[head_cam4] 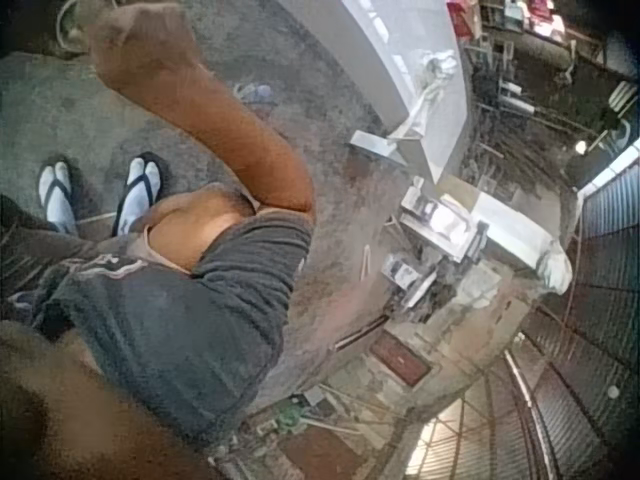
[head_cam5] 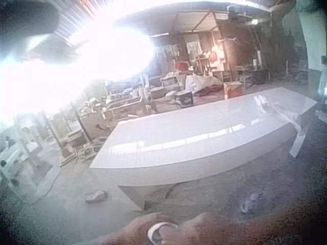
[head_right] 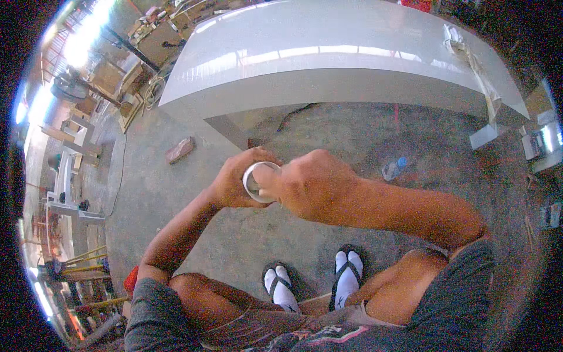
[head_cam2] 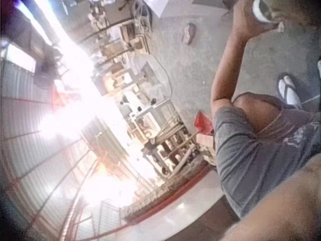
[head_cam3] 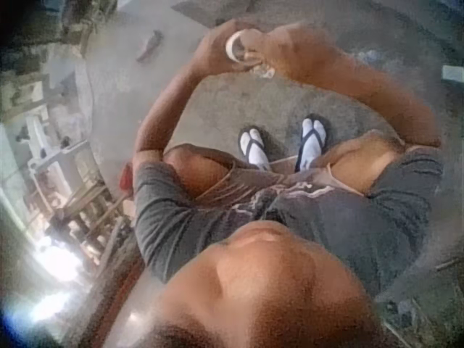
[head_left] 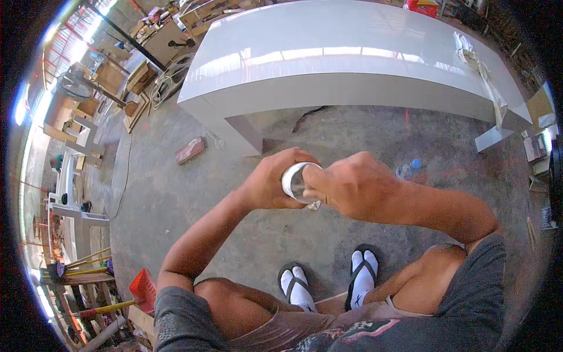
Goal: Mix putty with water and apply it to the edge of a white table to repair damage.
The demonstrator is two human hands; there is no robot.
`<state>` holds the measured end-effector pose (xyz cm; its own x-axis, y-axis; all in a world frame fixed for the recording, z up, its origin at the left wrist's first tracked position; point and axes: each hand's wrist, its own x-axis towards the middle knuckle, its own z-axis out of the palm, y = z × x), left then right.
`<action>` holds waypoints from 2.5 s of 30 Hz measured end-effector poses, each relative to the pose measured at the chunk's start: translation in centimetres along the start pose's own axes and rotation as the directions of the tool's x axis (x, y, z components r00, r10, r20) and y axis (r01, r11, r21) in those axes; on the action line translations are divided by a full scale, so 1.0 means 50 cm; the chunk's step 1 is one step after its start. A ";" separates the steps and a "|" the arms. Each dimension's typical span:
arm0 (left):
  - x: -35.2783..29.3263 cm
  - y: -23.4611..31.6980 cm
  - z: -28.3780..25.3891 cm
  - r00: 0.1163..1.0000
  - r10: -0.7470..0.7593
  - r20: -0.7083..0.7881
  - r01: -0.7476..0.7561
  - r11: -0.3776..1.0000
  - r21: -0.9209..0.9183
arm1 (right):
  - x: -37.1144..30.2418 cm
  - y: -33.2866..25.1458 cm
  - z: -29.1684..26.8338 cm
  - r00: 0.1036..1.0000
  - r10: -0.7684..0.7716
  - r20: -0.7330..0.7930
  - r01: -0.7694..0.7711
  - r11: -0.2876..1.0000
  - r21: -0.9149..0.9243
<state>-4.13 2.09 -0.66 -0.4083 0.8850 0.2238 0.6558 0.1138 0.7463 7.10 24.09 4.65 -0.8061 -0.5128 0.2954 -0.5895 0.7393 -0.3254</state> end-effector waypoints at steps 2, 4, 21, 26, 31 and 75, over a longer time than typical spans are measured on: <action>0.000 -0.002 0.009 0.999 -0.011 -0.031 0.010 1.000 -0.026 | 0.003 0.000 -0.002 0.992 -0.054 -0.110 0.042 0.993 -0.111; 0.001 -0.006 0.008 0.996 0.011 -0.084 -0.015 0.999 -0.044 | 0.001 -0.004 -0.009 0.989 -0.049 -0.143 0.022 0.983 -0.185; -0.006 -0.019 0.000 0.995 0.048 -0.093 -0.037 0.992 0.117 | 0.003 -0.016 -0.045 0.998 0.039 0.055 -0.031 0.990 -0.140; -0.011 -0.020 0.000 0.993 0.104 -0.064 -0.090 0.976 0.198 | -0.002 -0.027 -0.023 0.992 0.057 0.112 -0.024 0.960 -0.280; -0.013 -0.022 -0.005 0.986 0.151 -0.076 -0.113 0.921 0.372 | -0.007 -0.017 -0.008 0.955 0.184 0.234 -0.138 0.970 -0.202; 0.006 -0.020 0.004 0.962 0.090 -0.258 -0.019 0.964 0.265 | 0.028 -0.008 -0.007 0.986 0.152 0.072 -0.129 0.959 -0.253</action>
<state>-4.76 2.35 -1.45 -0.4976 0.7451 0.4441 0.8084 0.2128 0.5488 6.23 23.25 5.53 -0.8878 -0.4247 0.1772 -0.4482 0.8854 -0.1234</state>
